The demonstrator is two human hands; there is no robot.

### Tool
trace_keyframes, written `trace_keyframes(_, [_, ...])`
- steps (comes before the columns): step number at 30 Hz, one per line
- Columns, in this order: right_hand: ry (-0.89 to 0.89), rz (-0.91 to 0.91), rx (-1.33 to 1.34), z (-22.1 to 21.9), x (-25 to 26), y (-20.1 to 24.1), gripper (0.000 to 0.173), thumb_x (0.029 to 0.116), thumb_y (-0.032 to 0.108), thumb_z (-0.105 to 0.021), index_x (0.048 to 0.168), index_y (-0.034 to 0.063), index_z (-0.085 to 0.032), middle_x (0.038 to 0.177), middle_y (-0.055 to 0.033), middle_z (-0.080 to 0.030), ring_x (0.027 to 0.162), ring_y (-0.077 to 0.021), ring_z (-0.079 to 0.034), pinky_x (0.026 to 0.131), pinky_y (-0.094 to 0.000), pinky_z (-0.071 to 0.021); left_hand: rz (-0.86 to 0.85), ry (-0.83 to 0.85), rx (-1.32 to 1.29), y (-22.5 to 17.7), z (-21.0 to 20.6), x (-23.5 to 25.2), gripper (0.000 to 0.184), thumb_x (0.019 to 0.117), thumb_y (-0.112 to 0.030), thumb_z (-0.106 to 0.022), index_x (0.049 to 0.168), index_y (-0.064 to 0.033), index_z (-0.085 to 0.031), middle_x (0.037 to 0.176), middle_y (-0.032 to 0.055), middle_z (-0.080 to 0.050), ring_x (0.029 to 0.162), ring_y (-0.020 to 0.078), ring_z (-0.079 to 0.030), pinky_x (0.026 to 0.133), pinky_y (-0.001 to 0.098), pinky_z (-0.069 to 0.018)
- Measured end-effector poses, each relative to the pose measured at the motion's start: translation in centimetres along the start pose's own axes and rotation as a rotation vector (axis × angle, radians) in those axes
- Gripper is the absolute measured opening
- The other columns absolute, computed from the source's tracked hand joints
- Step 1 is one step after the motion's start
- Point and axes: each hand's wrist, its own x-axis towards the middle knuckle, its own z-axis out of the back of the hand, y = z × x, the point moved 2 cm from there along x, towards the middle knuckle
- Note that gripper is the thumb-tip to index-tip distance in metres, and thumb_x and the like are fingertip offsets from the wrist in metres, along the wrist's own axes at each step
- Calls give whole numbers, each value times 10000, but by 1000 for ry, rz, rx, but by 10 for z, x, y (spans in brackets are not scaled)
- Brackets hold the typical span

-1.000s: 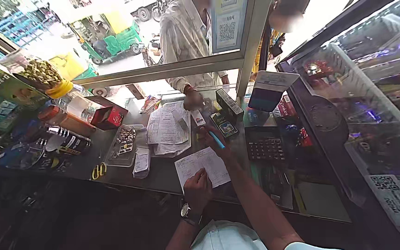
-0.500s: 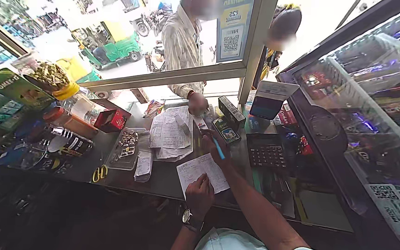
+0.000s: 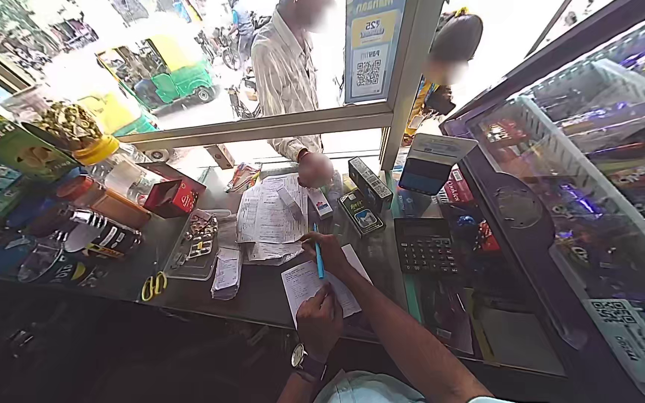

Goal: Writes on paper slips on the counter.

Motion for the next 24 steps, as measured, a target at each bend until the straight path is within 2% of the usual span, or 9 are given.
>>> trace_keyframes(9, [5, 4, -2, -1, -1, 0, 241, 968, 189, -600, 1111, 69, -751, 804, -52, -732, 682, -154, -676, 681, -361, -556, 4, 4, -5, 0, 1, -2, 251, 862, -271, -615, 868, -143, -831, 1092, 7, -787, 723, 155, -733, 601, 343, -572])
trace_keyframes(24, [1, 2, 8, -2, -1, -3, 233, 957, 188, -609, 1099, 74, -755, 811, -57, -730, 698, -162, -679, 694, -369, -557, 1, -24, 9, -1, 0, 0, 257, 862, -261, -602, 874, -147, -832, 1082, -2, -789, 687, 140, -719, 581, 331, -563])
